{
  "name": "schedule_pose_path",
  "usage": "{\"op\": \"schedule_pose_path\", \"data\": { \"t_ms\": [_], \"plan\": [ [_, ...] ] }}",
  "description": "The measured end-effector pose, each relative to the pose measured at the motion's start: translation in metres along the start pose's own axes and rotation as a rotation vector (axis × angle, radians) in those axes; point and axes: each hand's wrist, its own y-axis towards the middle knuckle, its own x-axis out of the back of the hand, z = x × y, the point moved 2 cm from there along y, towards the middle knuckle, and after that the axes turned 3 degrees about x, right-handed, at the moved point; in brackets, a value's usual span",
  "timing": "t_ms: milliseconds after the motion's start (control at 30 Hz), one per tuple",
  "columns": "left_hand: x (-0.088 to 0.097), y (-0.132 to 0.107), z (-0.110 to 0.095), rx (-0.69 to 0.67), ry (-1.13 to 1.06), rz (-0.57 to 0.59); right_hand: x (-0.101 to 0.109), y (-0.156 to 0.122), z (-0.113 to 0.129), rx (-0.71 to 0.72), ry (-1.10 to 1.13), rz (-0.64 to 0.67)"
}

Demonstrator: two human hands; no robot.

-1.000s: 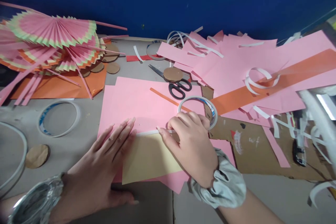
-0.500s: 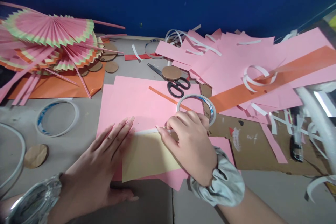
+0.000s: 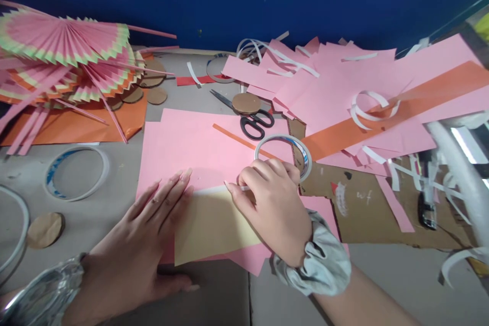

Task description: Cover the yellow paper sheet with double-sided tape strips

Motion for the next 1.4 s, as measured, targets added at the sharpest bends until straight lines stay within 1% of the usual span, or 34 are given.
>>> {"op": "schedule_pose_path", "data": {
  "t_ms": [767, 933, 1267, 1400],
  "plan": [
    [-0.0019, -0.0013, -0.0006, -0.005, 0.005, 0.012, -0.0012, -0.0018, -0.0017, -0.022, -0.009, 0.057],
    [-0.0030, -0.0013, -0.0002, -0.014, 0.015, -0.006, -0.0021, -0.0005, -0.0011, -0.027, -0.015, 0.063],
    [-0.0018, -0.0002, -0.0006, -0.014, 0.013, 0.032, -0.0010, -0.0001, -0.0008, -0.019, -0.050, 0.022],
    [-0.0015, -0.0004, -0.0009, -0.024, 0.015, 0.026, 0.0000, 0.0001, -0.0009, -0.024, -0.065, 0.016]
  ]
}}
